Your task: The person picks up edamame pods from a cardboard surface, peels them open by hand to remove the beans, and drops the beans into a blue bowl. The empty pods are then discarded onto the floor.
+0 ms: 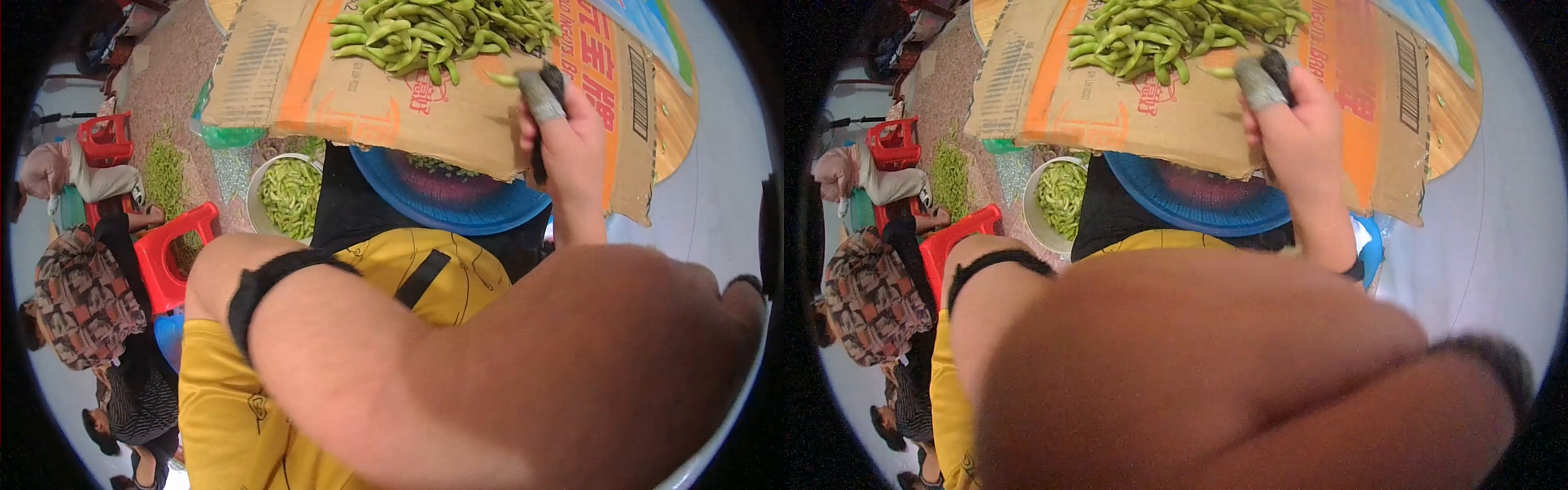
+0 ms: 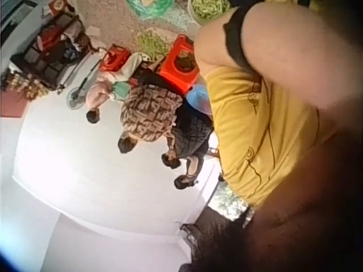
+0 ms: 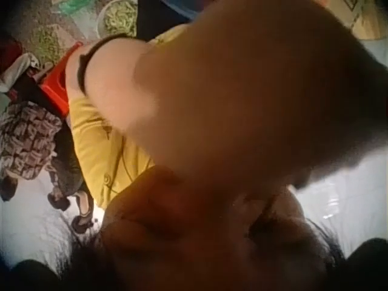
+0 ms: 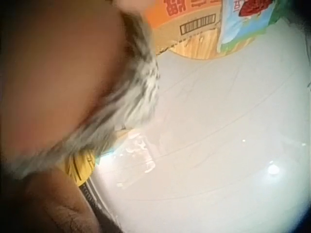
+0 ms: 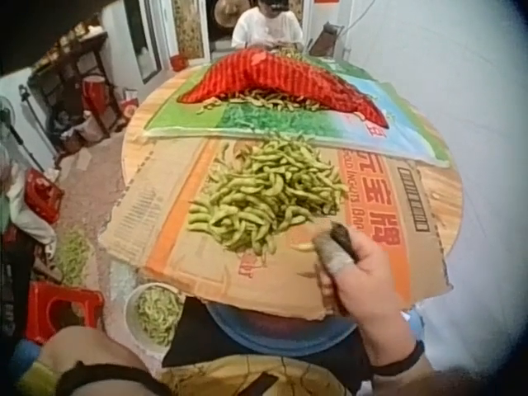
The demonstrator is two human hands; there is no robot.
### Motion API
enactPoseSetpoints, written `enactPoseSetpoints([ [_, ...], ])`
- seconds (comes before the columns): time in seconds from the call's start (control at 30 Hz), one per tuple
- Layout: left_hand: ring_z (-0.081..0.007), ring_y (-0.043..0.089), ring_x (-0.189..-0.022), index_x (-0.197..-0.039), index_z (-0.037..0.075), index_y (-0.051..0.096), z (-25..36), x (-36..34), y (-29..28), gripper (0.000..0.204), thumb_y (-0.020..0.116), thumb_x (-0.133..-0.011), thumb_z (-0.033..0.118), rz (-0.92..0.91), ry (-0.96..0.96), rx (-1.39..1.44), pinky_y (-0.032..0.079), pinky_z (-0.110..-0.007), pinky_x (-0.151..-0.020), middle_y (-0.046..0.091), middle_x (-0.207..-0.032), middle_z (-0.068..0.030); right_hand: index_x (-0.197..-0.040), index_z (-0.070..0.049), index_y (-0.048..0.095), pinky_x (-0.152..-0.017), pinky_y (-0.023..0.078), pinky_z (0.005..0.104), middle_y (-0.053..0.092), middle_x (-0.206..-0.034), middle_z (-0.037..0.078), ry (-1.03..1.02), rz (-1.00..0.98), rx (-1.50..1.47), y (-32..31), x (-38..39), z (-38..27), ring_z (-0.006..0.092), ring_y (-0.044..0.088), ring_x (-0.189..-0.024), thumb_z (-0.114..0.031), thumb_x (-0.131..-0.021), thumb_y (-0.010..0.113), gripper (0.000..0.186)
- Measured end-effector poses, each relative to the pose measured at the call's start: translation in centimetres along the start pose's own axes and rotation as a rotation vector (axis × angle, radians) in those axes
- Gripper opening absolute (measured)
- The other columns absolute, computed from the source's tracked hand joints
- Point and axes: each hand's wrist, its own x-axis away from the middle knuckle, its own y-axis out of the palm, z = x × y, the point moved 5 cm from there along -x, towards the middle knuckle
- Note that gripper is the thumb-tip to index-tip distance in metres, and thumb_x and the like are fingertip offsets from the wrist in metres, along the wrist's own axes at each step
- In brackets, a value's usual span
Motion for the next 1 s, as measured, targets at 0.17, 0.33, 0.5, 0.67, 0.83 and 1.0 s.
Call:
enactPoseSetpoints([
  [0.17,-0.0303,0.06,-0.081,-0.088,0.003,0.058,-6.1,-0.2,-0.6,0.022,0.061,-0.066,0.004,0.074,0.266,-0.342,0.05,-0.036,-0.067,0.057,-0.086,-0.0119,-0.093,-0.006,0.06,-0.05,0.041,0.0203,0.054,-0.066,-0.003,0.073,0.035,-0.206,-1.3,3.5,2.3,0.0049,0.05,-0.055,-0.016,-0.089,0.057,0.011],
  [0.33,-0.0358,0.061,-0.081,-0.107,0.001,0.059,-11.8,-0.5,-2.1,0.037,0.06,-0.071,-0.004,0.029,0.039,-0.551,0.05,-0.038,-0.07,0.062,-0.092,-0.0152,-0.096,-0.004,0.061,-0.053,0.041,0.019,0.058,-0.071,-0.002,0.165,-0.094,-0.094,-1.3,6.1,1.9,0.0037,0.05,-0.059,-0.011,-0.087,0.06,0.012],
  [0.5,-0.0253,0.065,-0.081,-0.113,0.002,0.058,-13.5,-0.1,-1.1,0.038,0.058,-0.076,-0.004,-0.161,-0.154,-0.3,0.051,-0.032,-0.07,0.065,-0.091,-0.0127,-0.093,0.0,0.062,-0.06,0.046,0.0237,0.061,-0.074,0.001,0.027,-0.122,0.113,-1.0,6.3,0.9,0.005,0.052,-0.068,-0.007,-0.084,0.061,0.012],
  [0.67,-0.0138,0.062,-0.086,-0.116,0.0,0.055,-15.1,0.9,-0.6,0.034,0.059,-0.082,-0.004,-0.062,-0.345,0.072,0.05,-0.026,-0.078,0.063,-0.093,-0.0083,-0.093,0.001,0.06,-0.06,0.046,0.0244,0.061,-0.074,0.004,0.037,-0.141,0.07,-1.1,6.6,1.7,0.0056,0.053,-0.068,-0.005,-0.083,0.059,0.013],
  [0.83,-0.0101,0.059,-0.089,-0.116,0.001,0.055,-16.8,1.9,-0.2,0.031,0.057,-0.086,-0.006,0.078,-0.446,0.428,0.049,-0.025,-0.082,0.061,-0.097,-0.0029,-0.101,0.0,0.057,-0.056,0.047,0.0249,0.06,-0.071,0.005,0.158,-0.244,0.024,-1.0,7.8,2.1,0.0092,0.056,-0.059,-0.001,-0.081,0.053,0.02],
  [1.0,-0.0115,0.059,-0.095,-0.12,0.001,0.054,-16.5,2.1,0.1,0.033,0.058,-0.087,-0.004,0.021,-0.466,0.462,0.048,-0.026,-0.085,0.06,-0.102,-0.0018,-0.102,0.0,0.055,-0.056,0.048,0.0249,0.062,-0.074,0.005,0.197,-0.258,0.001,-0.9,8.3,1.4,0.0102,0.059,-0.059,-0.002,-0.081,0.053,0.021],
])
